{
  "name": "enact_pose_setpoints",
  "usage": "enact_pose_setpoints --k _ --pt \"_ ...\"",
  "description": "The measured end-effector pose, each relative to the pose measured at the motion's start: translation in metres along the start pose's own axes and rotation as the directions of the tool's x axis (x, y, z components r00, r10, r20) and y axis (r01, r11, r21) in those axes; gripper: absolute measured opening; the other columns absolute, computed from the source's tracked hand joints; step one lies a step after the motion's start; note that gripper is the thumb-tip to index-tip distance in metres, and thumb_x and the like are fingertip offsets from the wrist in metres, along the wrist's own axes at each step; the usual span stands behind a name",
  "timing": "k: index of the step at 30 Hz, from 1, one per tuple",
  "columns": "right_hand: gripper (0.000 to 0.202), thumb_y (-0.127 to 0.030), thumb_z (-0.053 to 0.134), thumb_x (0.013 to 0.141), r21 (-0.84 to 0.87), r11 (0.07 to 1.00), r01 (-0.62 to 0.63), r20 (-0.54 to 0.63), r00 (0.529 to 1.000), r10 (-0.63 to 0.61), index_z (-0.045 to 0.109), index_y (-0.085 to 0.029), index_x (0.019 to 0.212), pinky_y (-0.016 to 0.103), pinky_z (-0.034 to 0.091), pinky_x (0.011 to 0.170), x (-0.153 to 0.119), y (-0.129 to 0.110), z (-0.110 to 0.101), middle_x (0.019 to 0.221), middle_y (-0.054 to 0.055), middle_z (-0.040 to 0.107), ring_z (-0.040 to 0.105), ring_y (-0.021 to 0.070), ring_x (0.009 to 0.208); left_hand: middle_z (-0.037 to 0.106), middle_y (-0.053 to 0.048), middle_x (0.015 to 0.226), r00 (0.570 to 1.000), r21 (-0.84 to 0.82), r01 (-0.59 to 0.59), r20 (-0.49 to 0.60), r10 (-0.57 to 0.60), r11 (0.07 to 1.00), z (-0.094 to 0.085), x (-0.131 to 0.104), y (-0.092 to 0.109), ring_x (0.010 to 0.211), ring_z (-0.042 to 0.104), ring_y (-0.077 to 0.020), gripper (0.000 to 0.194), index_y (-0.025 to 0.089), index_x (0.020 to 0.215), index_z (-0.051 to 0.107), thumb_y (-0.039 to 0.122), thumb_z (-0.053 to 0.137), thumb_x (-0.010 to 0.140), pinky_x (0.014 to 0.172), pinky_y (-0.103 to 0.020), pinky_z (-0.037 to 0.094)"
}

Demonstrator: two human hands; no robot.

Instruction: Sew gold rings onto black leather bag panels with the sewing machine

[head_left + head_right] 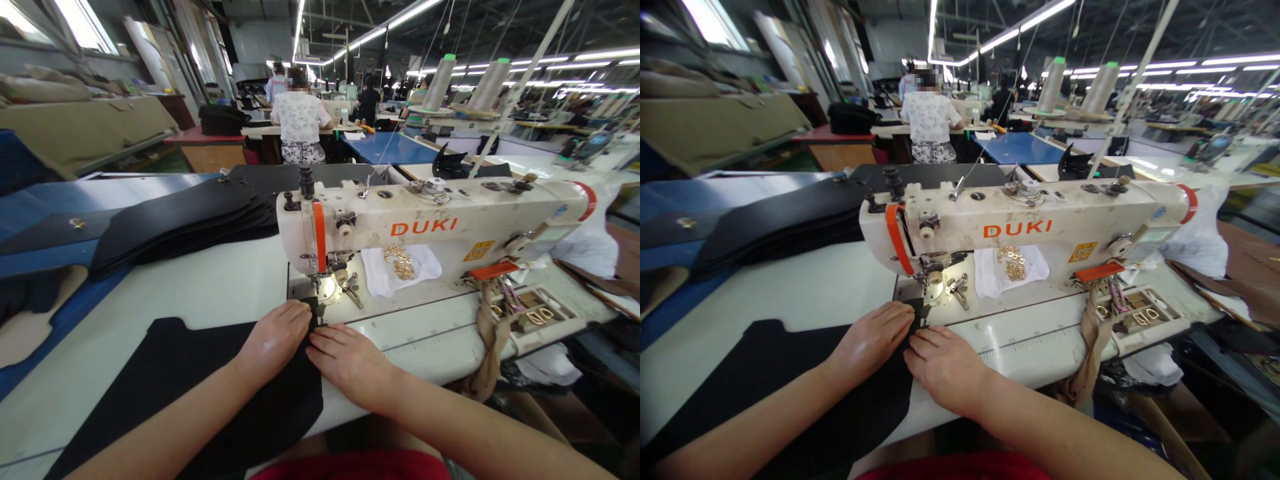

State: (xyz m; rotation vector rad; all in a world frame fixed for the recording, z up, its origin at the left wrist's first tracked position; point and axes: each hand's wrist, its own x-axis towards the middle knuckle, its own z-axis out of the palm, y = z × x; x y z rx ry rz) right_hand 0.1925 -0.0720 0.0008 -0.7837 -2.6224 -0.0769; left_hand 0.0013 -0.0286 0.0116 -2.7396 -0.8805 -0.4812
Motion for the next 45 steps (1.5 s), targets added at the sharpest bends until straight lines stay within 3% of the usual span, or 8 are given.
enact_pose_setpoints --k 14,22,31,40,45 --pt "0.023 -0.02 0.043 0.094 -0.006 1.0 -0.004 -0.017 1.0 0.004 0.06 -0.013 0.107 0.031 0.035 0.103 0.002 -0.001 -0.002 0.113 0.008 0.064 0.052 0.0189 0.109 0.063 -0.008 0.082 0.999 0.033 -0.034 -0.037 0.035 0.999 0.001 0.001 0.0 0.083 0.058 -0.0207 0.031 0.011 0.079 0.062 0.007 0.034 0.092 0.083 -0.037 0.052" --pt "0.015 -0.021 0.053 0.088 -0.029 0.998 -0.05 0.02 0.999 0.051 0.062 -0.013 0.097 0.035 0.039 0.097 0.017 0.012 -0.004 0.1 0.008 0.064 0.055 0.0214 0.098 0.062 -0.007 0.082 0.996 -0.075 0.076 -0.03 -0.079 0.994 -0.001 0.002 0.003 0.08 0.057 -0.0185 0.026 0.012 0.081 0.06 0.013 0.038 0.094 0.077 -0.034 0.054" --pt "0.017 -0.019 0.053 0.088 -0.029 0.995 -0.091 0.038 0.995 0.092 0.061 -0.012 0.101 0.039 0.039 0.099 0.021 0.015 0.001 0.106 0.01 0.063 0.055 0.0229 0.099 0.063 -0.008 0.085 0.996 -0.099 0.095 0.006 -0.095 0.991 0.002 -0.001 0.002 0.082 0.058 -0.0191 0.022 0.012 0.083 0.06 0.014 0.04 0.093 0.08 -0.035 0.054" --pt "0.015 -0.016 0.052 0.089 -0.061 0.995 -0.08 0.051 0.995 0.083 0.061 -0.012 0.1 0.038 0.036 0.102 0.021 0.015 0.003 0.107 0.011 0.063 0.055 0.0213 0.101 0.066 -0.01 0.098 0.985 -0.189 0.148 -0.061 -0.162 0.971 -0.006 -0.007 0.006 0.093 0.06 -0.02 0.021 0.012 0.098 0.061 0.012 0.041 0.092 0.086 -0.036 0.054" --pt "0.014 -0.016 0.05 0.09 -0.103 0.993 -0.053 0.03 0.998 0.057 0.062 -0.013 0.096 0.038 0.038 0.099 0.023 0.021 0.002 0.105 0.01 0.064 0.055 0.0216 0.098 0.067 -0.011 0.1 0.984 -0.186 0.148 -0.076 -0.164 0.971 -0.001 -0.006 0.003 0.094 0.061 -0.0211 0.021 0.01 0.1 0.061 0.012 0.042 0.091 0.087 -0.038 0.054"
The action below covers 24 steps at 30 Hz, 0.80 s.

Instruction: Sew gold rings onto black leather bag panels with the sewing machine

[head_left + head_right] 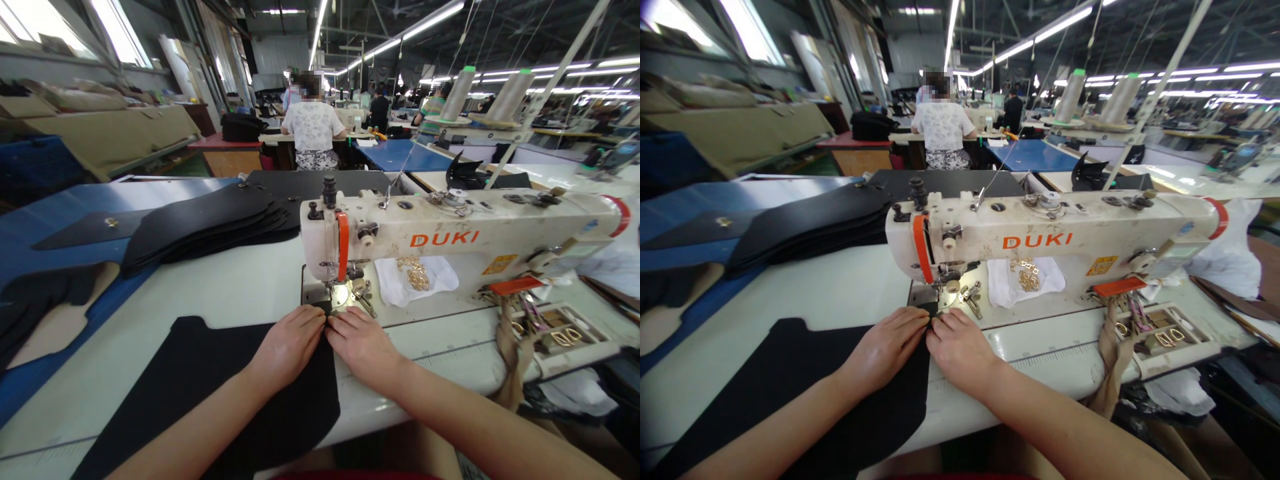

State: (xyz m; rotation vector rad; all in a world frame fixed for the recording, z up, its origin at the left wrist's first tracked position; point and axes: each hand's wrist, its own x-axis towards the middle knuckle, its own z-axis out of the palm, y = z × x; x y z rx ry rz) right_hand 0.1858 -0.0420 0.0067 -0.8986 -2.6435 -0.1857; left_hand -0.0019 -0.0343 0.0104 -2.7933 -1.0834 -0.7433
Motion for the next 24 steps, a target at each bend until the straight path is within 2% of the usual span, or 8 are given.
enact_pose_setpoints --k 10,18,24 --pt "0.011 -0.015 0.051 0.09 -0.012 0.999 -0.032 -0.004 0.999 0.032 0.062 -0.013 0.092 0.035 0.042 0.093 0.014 0.026 0.008 0.1 0.009 0.065 0.056 0.0209 0.095 0.068 -0.011 0.098 0.999 0.026 -0.037 -0.027 0.037 0.999 0.013 0.021 -0.021 0.095 0.062 -0.0215 0.024 0.011 0.1 0.062 0.016 0.039 0.094 0.087 -0.039 0.055" --pt "0.01 -0.013 0.053 0.089 0.021 0.996 -0.085 -0.007 0.996 0.085 0.061 -0.014 0.094 0.036 0.043 0.09 0.014 0.029 0.014 0.107 0.01 0.065 0.057 0.0213 0.098 0.069 -0.012 0.097 0.996 0.071 -0.088 -0.026 0.091 0.994 0.014 0.028 -0.029 0.092 0.064 -0.0219 0.027 0.01 0.098 0.063 0.015 0.037 0.094 0.086 -0.039 0.055" --pt "0.011 -0.012 0.053 0.088 0.022 0.994 -0.103 -0.012 0.995 0.103 0.061 -0.013 0.095 0.036 0.042 0.094 0.015 0.031 0.017 0.109 0.01 0.065 0.058 0.0212 0.097 0.07 -0.013 0.097 0.995 0.039 -0.083 -0.051 0.084 0.996 0.016 0.03 -0.032 0.092 0.064 -0.0224 0.027 0.01 0.097 0.064 0.014 0.038 0.093 0.087 -0.04 0.055"
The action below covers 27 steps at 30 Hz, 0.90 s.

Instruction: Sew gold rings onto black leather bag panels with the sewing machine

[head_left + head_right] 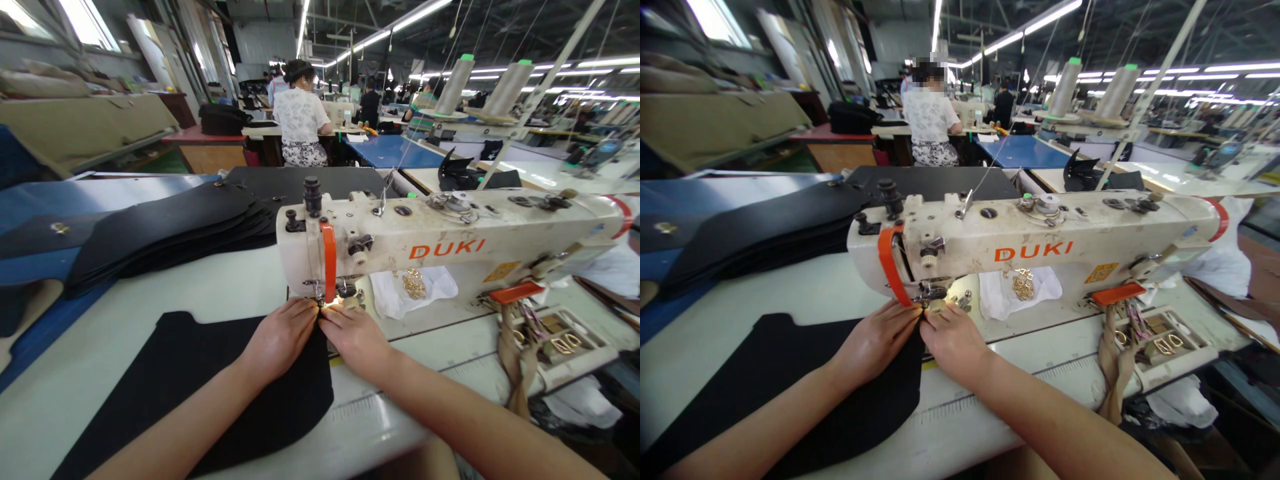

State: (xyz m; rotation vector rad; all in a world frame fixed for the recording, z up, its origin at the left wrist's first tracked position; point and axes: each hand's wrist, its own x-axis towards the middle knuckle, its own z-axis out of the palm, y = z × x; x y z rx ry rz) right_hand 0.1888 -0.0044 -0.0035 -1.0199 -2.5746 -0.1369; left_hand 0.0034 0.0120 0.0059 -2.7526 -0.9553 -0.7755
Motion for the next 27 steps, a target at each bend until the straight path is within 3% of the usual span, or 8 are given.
enact_pose_setpoints --k 27 --pt "0.009 -0.013 0.054 0.088 -0.029 0.999 -0.016 -0.037 0.999 0.015 0.062 -0.013 0.092 0.034 0.043 0.09 0.0019 -0.0018 0.0009 0.105 0.009 0.066 0.059 0.0214 0.092 0.071 -0.011 0.096 0.999 -0.038 0.045 -0.013 -0.045 0.998 0.0035 0.0004 -0.0022 0.09 0.065 -0.0217 0.025 0.012 0.098 0.065 0.015 0.041 0.092 0.084 -0.039 0.057"
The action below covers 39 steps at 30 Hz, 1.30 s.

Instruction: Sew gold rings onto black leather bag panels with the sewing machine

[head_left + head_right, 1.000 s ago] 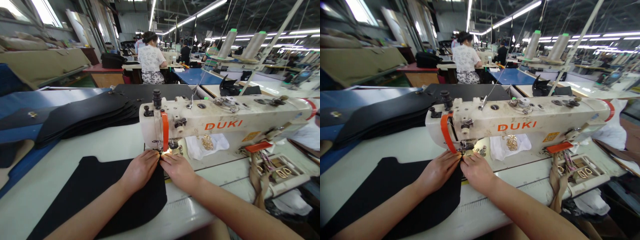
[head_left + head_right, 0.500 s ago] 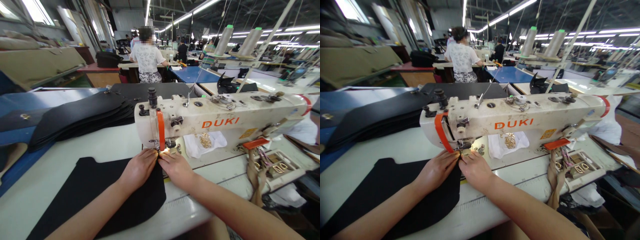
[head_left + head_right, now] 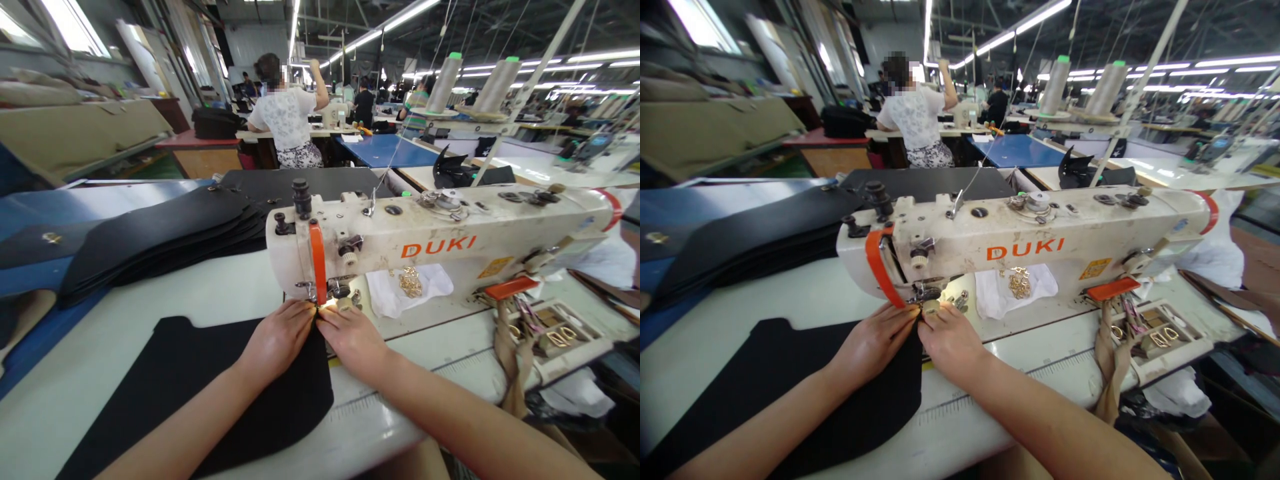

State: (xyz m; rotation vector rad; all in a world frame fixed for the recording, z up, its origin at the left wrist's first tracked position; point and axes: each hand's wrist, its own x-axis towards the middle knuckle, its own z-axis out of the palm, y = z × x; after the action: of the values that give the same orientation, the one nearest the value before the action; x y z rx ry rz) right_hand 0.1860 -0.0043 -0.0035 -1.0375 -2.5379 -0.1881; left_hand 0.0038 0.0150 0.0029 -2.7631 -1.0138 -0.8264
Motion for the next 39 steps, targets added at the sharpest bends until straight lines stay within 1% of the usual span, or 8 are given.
enact_pose_setpoints --k 5,7,10,13,20,26,29,39 --pt "0.01 -0.013 0.056 0.087 -0.022 1.0 -0.008 -0.051 0.999 0.007 0.064 -0.012 0.094 0.034 0.044 0.09 -0.003 -0.001 0.0 0.105 0.009 0.067 0.06 0.0211 0.092 0.071 -0.011 0.095 1.0 0.049 -0.01 -0.004 0.01 0.999 -0.001 0.001 0.002 0.089 0.066 -0.0208 0.026 0.011 0.096 0.064 0.015 0.039 0.094 0.085 -0.039 0.057" --pt "0.01 -0.015 0.057 0.088 -0.008 1.0 0.02 -0.083 0.996 -0.02 0.064 -0.013 0.095 0.033 0.044 0.091 -0.007 -0.001 0.0 0.105 0.008 0.067 0.06 0.0205 0.094 0.071 -0.01 0.096 1.0 0.062 -0.003 -0.006 0.003 0.998 -0.002 0.0 0.003 0.09 0.066 -0.0206 0.026 0.011 0.097 0.064 0.016 0.038 0.094 0.085 -0.038 0.057" --pt "0.012 -0.016 0.057 0.088 0.036 0.995 0.093 -0.115 0.989 -0.088 0.064 -0.013 0.097 0.033 0.041 0.097 -0.011 0.001 0.001 0.105 0.006 0.068 0.059 0.0193 0.1 0.071 -0.011 0.098 1.0 0.079 0.004 -0.012 -0.004 0.997 -0.002 -0.001 0.004 0.094 0.066 -0.0215 0.026 0.01 0.099 0.064 0.016 0.039 0.094 0.087 -0.038 0.056" --pt "0.012 -0.016 0.056 0.089 0.067 0.991 0.116 -0.094 0.99 -0.11 0.064 -0.014 0.097 0.034 0.04 0.099 -0.012 0.003 0.003 0.105 0.006 0.068 0.059 0.0192 0.103 0.071 -0.011 0.1 1.0 0.089 0.015 -0.014 -0.013 0.996 -0.002 -0.003 0.007 0.096 0.066 -0.0215 0.028 0.01 0.101 0.064 0.018 0.038 0.094 0.088 -0.038 0.056" --pt "0.012 -0.014 0.054 0.089 0.13 0.988 0.089 -0.046 0.995 -0.084 0.064 -0.014 0.096 0.033 0.043 0.097 -0.01 0.002 0.001 0.106 0.007 0.068 0.06 0.0196 0.103 0.072 -0.013 0.1 1.0 0.095 0.016 -0.025 -0.014 0.995 -0.001 -0.003 0.008 0.095 0.067 -0.0222 0.032 0.01 0.098 0.066 0.021 0.036 0.095 0.088 -0.038 0.056" --pt "0.012 -0.012 0.054 0.089 0.138 0.986 0.09 -0.043 0.995 -0.085 0.065 -0.013 0.094 0.031 0.042 0.098 -0.009 0.003 -0.002 0.104 0.007 0.068 0.06 0.0191 0.102 0.071 -0.014 0.101 1.0 0.106 -0.012 -0.027 0.015 0.994 0.002 -0.005 0.005 0.097 0.067 -0.0221 0.031 0.009 0.098 0.066 0.018 0.036 0.094 0.09 -0.038 0.055" --pt "0.012 -0.012 0.054 0.089 0.133 0.987 0.092 -0.036 0.995 -0.088 0.065 -0.013 0.093 0.031 0.042 0.097 -0.009 0.003 -0.002 0.104 0.007 0.068 0.06 0.0191 0.102 0.071 -0.013 0.102 1.0 0.116 -0.016 -0.019 0.019 0.993 0.004 -0.006 0.004 0.099 0.066 -0.0213 0.03 0.011 0.099 0.066 0.018 0.037 0.094 0.09 -0.037 0.055" --pt "0.01 -0.014 0.056 0.088 0.145 0.985 0.091 0.009 0.996 -0.093 0.064 -0.013 0.093 0.031 0.042 0.097 -0.006 0.003 -0.004 0.105 0.007 0.067 0.059 0.0187 0.102 0.071 -0.015 0.102 0.999 0.11 -0.04 -0.006 0.041 0.993 0.002 -0.005 0.002 0.099 0.066 -0.0229 0.032 0.009 0.099 0.066 0.018 0.036 0.094 0.09 -0.038 0.055"
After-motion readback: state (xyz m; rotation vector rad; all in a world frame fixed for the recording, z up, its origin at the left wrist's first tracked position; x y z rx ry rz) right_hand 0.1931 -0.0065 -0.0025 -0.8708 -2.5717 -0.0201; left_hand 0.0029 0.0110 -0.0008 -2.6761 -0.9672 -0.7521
